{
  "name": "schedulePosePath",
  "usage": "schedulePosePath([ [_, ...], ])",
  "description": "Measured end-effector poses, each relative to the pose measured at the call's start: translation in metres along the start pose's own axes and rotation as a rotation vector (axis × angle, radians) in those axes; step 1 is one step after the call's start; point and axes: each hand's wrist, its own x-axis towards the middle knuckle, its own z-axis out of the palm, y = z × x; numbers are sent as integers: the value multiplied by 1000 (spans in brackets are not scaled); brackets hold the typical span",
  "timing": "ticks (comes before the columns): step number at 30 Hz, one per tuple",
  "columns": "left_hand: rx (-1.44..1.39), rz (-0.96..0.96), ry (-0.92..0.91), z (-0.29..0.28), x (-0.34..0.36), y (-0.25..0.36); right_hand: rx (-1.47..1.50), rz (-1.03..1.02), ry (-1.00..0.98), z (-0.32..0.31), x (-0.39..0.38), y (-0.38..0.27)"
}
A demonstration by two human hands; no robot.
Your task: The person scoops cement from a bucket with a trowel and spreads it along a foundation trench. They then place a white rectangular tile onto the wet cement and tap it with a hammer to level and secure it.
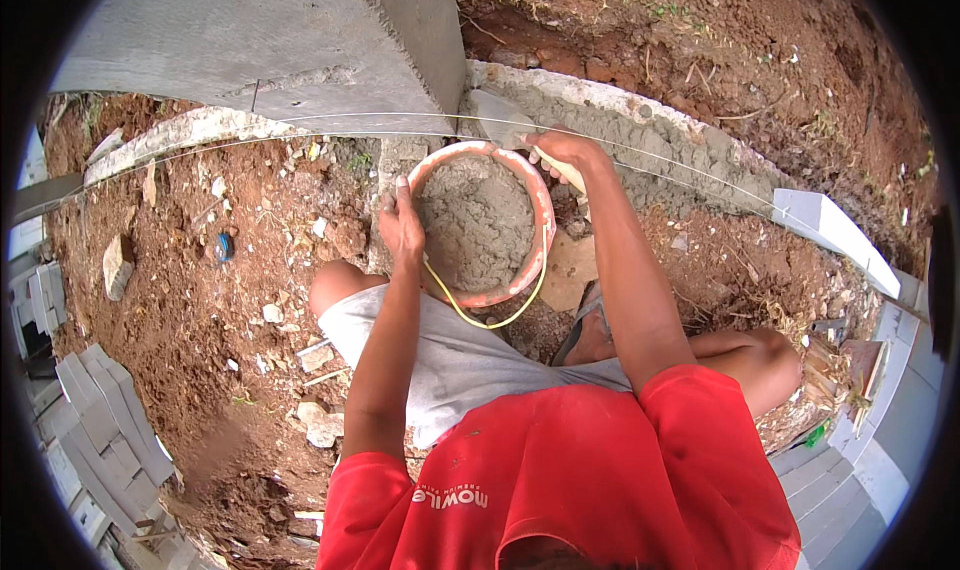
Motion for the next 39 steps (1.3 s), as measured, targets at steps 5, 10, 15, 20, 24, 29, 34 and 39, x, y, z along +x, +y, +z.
schedulePosePath([
  [5, 39, -16, -27, -7, -2, 3, -270, 9, 54, -21, -9, -18],
  [10, 10, 12, -68, -7, 8, -4, -176, 26, 184, -36, -14, 53],
  [15, -10, 15, -62, -3, 17, -19, -200, 99, 316, -78, -48, 124],
  [20, -65, 17, -126, 4, 12, -18, 23, 220, 450, -108, -93, 190],
  [24, -83, -4, -125, 15, 9, -18, -204, 291, 672, -112, -140, 218],
  [29, -225, 110, -200, 1, 14, -34, -204, 105, 472, -44, -240, 179],
  [34, -93, 330, -229, 6, -33, -16, -476, -5, 404, 8, -250, 130],
  [39, 44, 407, -185, 17, -81, 10, -662, -64, 285, 49, -152, 106],
])
